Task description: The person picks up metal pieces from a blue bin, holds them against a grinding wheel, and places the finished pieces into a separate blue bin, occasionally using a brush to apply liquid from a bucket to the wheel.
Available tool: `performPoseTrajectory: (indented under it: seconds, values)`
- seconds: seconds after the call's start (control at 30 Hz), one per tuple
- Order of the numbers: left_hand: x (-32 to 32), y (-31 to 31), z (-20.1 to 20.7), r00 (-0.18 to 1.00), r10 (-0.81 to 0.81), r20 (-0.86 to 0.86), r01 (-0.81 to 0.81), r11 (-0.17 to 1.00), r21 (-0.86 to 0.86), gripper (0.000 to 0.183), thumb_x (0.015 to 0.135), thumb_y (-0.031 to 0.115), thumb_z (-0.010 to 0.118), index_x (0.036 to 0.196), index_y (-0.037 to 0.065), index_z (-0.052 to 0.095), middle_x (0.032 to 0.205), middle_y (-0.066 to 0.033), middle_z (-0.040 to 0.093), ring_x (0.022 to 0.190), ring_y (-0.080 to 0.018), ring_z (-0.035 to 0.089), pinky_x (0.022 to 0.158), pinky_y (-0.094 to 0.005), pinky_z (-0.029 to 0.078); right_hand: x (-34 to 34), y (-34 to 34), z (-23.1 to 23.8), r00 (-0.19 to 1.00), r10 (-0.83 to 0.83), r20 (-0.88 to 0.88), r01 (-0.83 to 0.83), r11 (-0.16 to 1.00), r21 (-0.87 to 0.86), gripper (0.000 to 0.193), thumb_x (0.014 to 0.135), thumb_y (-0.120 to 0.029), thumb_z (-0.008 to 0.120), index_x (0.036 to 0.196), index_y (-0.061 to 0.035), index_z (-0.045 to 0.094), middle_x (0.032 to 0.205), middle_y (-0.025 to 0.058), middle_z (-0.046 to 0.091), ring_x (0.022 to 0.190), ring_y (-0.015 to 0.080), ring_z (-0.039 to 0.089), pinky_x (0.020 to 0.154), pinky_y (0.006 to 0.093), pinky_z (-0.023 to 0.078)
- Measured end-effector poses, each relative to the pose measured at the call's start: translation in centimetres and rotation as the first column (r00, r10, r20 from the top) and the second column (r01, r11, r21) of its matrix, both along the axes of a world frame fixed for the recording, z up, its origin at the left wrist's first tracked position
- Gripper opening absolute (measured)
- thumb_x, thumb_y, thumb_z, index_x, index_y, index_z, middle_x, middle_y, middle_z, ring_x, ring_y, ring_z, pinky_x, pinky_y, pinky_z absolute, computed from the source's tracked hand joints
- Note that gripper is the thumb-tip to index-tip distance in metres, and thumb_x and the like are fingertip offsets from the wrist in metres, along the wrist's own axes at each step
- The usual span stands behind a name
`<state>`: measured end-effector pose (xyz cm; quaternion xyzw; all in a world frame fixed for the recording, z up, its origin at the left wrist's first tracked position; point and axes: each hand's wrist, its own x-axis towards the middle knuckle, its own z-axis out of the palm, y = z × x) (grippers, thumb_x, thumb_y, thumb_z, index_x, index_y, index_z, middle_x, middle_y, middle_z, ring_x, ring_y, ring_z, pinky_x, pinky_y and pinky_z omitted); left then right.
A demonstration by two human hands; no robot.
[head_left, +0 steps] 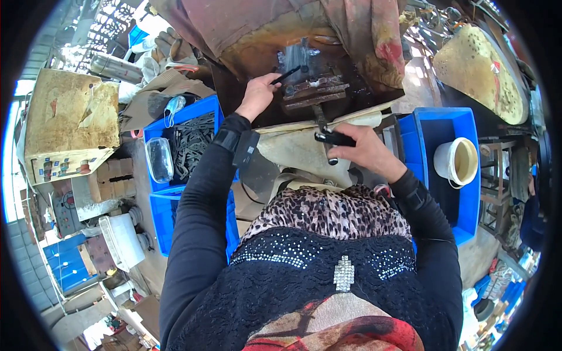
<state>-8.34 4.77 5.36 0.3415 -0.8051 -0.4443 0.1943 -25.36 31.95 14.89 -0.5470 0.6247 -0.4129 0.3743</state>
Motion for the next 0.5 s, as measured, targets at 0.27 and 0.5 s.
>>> performPoseTrajectory:
  seconds: [0.27,0.5]
  values:
    - [-1.0,-0.3,-0.9,0.973,-0.217,0.082,0.23,0.947,-0.224,0.033,0.084,-0.001,0.054,0.111,0.009,0.069,0.104,-0.0219,0.067,0.1,-0.04,0.063,0.086,-0.0403,0.051,0.6,1.0,0.9,0.95,0.312,-0.008,-0.312,0.95,0.035,0.031,0.079,-0.016,0.079,0.102,-0.0006,0.065,0.081,0.0112,0.066,0.071,0.0196,0.062,0.069,0.0304,0.049]
    - [-1.3,-0.6,-2.3,0.945,-0.291,0.147,0.326,0.832,-0.449,0.046,0.078,-0.005,0.052,0.116,0.015,0.069,0.103,-0.0207,0.068,0.096,-0.0389,0.064,0.085,-0.0431,0.052,1.2,1.3,0.9,0.903,0.305,-0.302,-0.343,0.936,-0.079,0.026,0.075,-0.014,0.078,0.097,-0.0074,0.066,0.082,0.0111,0.066,0.075,0.0318,0.065,0.065,0.0363,0.051]
